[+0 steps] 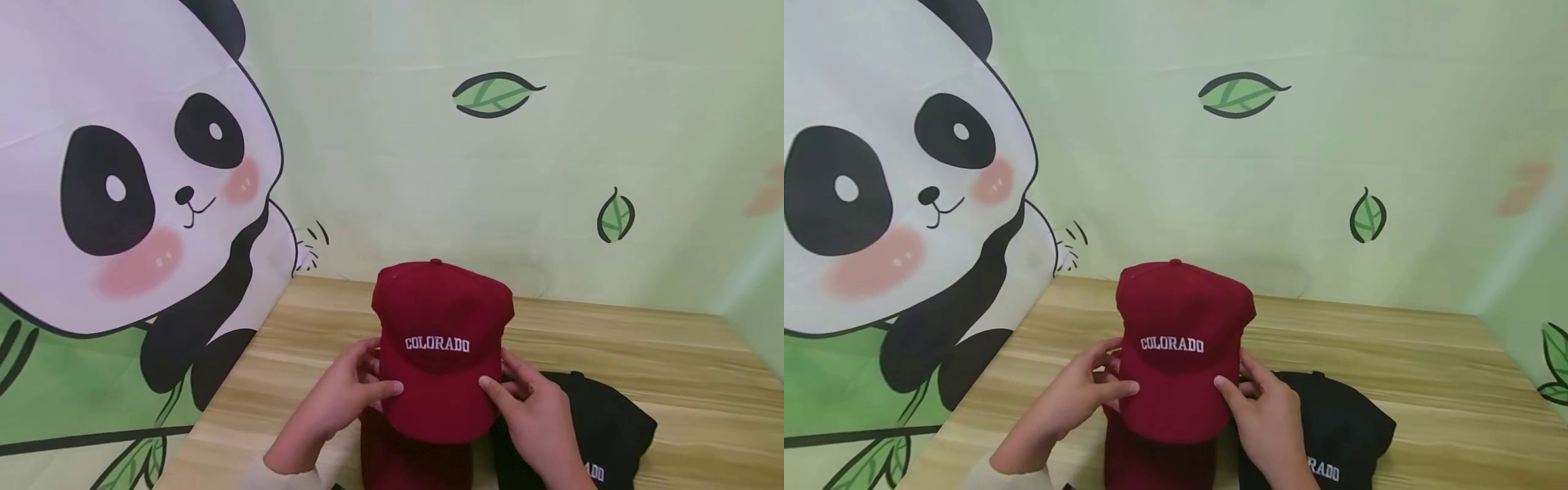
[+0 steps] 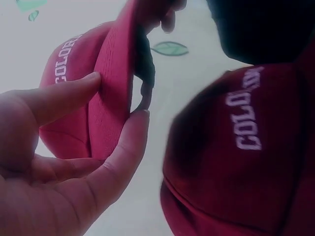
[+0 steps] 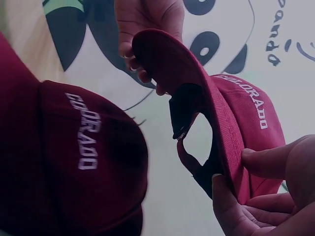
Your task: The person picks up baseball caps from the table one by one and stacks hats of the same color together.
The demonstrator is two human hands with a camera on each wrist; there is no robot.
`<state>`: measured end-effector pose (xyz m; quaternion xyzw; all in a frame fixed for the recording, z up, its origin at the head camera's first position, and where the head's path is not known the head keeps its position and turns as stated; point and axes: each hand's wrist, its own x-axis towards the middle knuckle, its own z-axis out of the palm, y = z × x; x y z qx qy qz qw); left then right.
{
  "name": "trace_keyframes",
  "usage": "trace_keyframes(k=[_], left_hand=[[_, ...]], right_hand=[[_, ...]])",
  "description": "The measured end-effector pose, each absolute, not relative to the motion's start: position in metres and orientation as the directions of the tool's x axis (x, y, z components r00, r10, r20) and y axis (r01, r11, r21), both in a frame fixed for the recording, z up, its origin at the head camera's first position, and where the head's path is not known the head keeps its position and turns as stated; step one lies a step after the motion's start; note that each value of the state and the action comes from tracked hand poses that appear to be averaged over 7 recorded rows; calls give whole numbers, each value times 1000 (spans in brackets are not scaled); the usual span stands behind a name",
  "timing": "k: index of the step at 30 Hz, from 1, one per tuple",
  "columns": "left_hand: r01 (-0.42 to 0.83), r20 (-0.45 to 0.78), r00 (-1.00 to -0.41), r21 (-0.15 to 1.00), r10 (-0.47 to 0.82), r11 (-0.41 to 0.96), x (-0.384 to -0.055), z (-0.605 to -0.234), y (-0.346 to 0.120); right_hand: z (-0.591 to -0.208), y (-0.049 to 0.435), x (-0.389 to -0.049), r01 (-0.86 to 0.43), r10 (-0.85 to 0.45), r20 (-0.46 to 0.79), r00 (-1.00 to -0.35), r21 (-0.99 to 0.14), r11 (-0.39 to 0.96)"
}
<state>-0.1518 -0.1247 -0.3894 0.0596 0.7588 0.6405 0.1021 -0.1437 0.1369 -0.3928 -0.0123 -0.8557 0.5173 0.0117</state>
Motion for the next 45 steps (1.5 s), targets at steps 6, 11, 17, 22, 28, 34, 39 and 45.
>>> trace_keyframes(k=[6,11,17,22,28,34,39,45], left_hand=[[-81,-113,-981,978,157,194,-141,-406,-133],[-137,-163,-979,970,122,201,-133,-420,-140],[-195,-221,-971,952,87,238,-127,-436,-144],[-212,-235,-970,946,68,245,-122,-448,-145],[-212,-246,-966,928,77,306,-118,-463,-146],[-238,-287,-953,907,95,348,-111,-474,-147],[-217,-273,-956,907,112,361,-107,-478,-149],[-233,-305,-945,880,116,414,-103,-480,-148]], right_hand=[[-408,127,-142,39,21,-33,-999,-880,472],[-423,119,-140,78,14,-82,-997,-867,492],[-437,115,-138,88,1,-105,-995,-836,541],[-448,113,-139,96,-19,-129,-992,-820,564],[-459,113,-137,132,-22,-181,-983,-790,599],[-473,112,-136,184,-46,-269,-962,-764,618],[-477,111,-134,175,-65,-282,-957,-745,644],[-480,112,-130,146,-72,-267,-961,-709,690]])
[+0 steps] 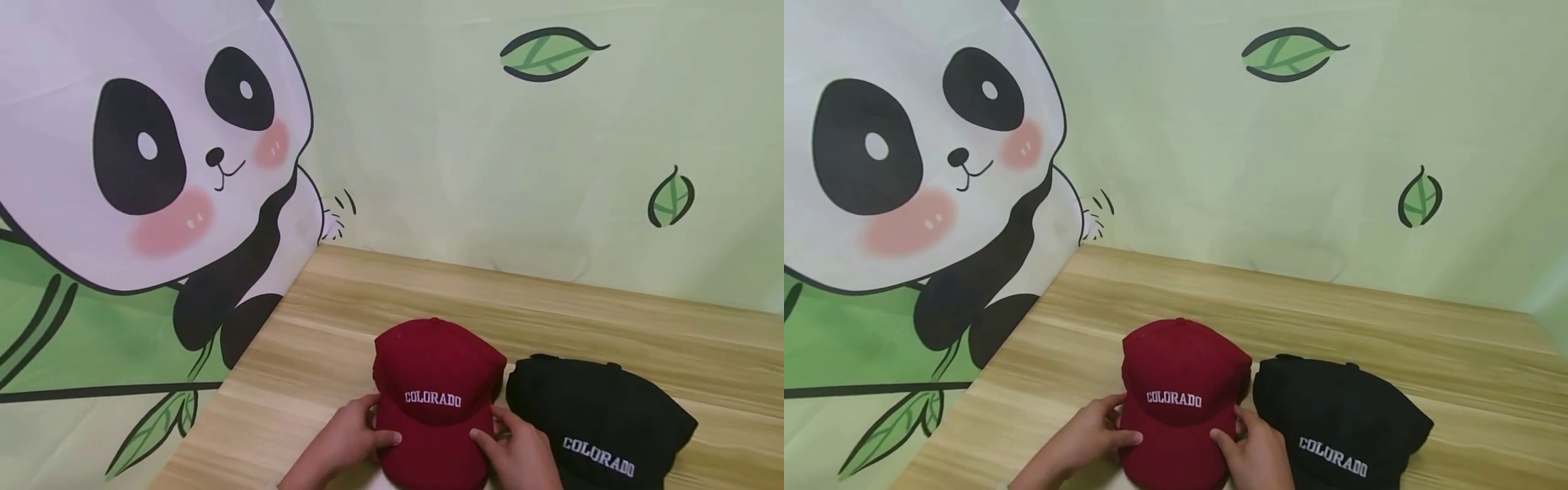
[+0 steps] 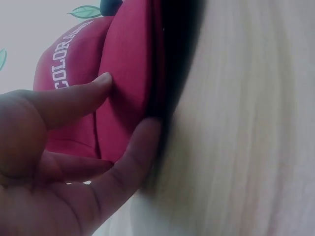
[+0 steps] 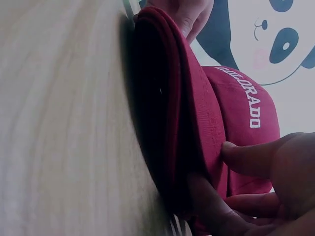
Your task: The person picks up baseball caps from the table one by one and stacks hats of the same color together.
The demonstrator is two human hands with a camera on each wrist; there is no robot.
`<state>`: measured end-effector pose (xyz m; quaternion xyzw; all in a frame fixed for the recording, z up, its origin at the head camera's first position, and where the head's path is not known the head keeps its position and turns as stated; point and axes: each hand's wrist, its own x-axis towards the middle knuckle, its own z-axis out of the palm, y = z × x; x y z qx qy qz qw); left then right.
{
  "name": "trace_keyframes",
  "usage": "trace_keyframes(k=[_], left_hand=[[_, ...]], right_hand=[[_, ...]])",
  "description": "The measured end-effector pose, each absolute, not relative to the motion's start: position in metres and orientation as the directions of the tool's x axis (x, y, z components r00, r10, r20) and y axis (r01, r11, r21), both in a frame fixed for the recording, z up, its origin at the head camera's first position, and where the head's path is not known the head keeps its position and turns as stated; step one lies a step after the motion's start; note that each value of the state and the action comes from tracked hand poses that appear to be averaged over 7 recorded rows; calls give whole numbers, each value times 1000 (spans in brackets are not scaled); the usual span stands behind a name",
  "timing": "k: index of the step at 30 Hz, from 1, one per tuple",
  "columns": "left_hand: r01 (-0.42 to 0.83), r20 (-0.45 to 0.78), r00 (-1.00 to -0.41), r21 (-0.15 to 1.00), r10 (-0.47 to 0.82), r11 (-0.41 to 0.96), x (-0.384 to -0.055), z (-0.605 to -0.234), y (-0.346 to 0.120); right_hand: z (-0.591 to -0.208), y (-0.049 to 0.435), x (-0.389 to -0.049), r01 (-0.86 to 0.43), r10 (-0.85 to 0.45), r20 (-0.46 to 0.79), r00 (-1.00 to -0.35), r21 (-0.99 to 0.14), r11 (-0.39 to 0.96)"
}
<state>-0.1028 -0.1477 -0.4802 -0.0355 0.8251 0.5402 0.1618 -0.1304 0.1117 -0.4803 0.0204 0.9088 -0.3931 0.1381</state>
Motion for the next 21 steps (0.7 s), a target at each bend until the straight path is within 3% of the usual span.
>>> trace_keyframes(k=[10,21], left_hand=[[-153,-296,-940,811,170,565,-107,-473,-147],[-113,-269,-942,818,202,563,-111,-475,-147]], right_hand=[[-479,114,-127,17,-160,-250,-955,-584,812],[-477,115,-120,-42,-172,-206,-963,-516,856]])
